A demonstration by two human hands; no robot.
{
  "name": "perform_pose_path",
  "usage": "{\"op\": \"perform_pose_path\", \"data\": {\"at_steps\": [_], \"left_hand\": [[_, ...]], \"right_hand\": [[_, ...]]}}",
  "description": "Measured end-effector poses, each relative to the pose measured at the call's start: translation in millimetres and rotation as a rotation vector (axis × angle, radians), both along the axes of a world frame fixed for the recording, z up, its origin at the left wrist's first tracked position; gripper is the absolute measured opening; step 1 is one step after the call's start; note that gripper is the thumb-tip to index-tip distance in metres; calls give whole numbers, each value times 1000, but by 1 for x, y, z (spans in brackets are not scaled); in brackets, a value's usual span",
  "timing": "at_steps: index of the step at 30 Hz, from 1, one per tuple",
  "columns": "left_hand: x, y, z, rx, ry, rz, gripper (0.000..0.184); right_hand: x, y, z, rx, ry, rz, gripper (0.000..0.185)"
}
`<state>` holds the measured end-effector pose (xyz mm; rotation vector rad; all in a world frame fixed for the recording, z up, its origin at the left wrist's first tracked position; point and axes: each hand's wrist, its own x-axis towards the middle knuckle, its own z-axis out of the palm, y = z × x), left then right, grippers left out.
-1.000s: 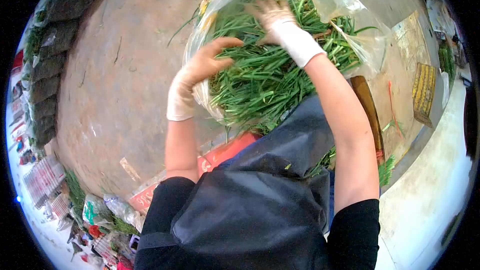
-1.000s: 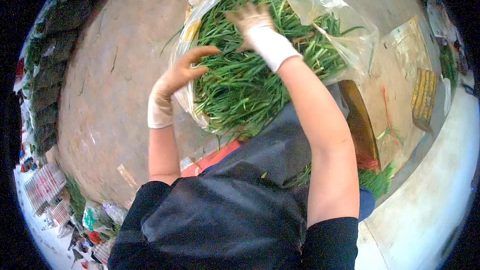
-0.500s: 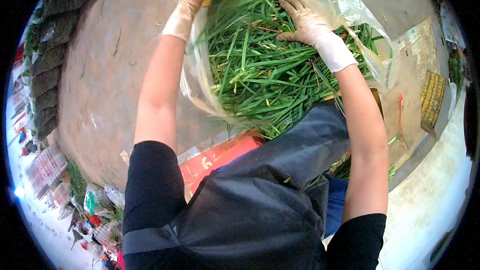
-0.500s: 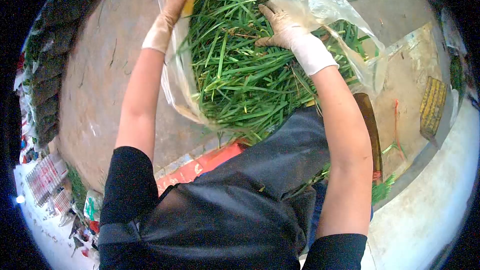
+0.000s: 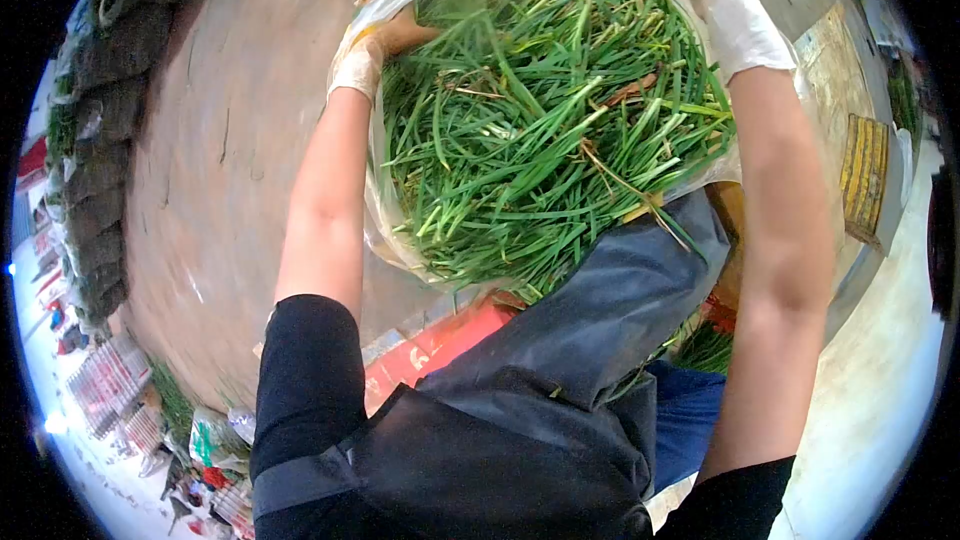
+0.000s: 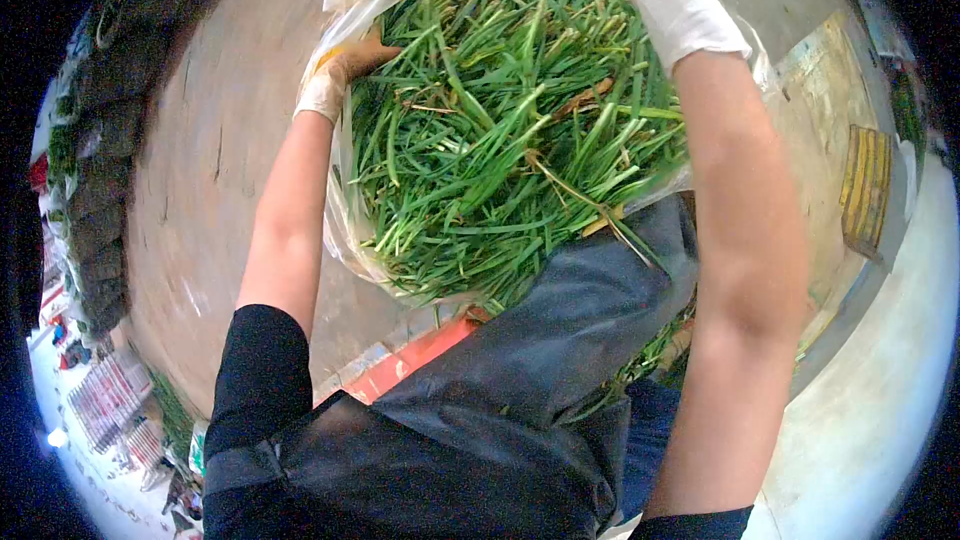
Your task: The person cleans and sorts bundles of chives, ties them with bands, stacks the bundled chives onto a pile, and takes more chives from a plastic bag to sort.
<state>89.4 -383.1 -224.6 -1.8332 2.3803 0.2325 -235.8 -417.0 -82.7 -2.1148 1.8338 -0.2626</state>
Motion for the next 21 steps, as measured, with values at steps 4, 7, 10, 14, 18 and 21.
{"op": "perform_pose_path", "data": {"at_steps": [4, 7, 10, 14, 18, 21], "left_hand": [[13, -22, -56, 15, 381, -12, 99], [4, -14, -37, 267, 686, 139, 84], [-21, 29, 15, -134, 539, 110, 71], [-53, 118, 72, -312, 455, 203, 56], [-86, 193, 35, -613, 200, 65, 58], [-101, 211, 18, -726, 281, 64, 53]], "right_hand": [[-9, 28, 0, 129, -269, 60, 83], [-12, 27, 21, 223, -358, 50, 72], [-25, 36, 39, 131, -405, -3, 66], [-40, 68, 62, -4, -422, 70, 63], [-26, 122, 71, 87, -499, 134, 59], [13, 150, 44, -103, -323, 432, 94]]}}
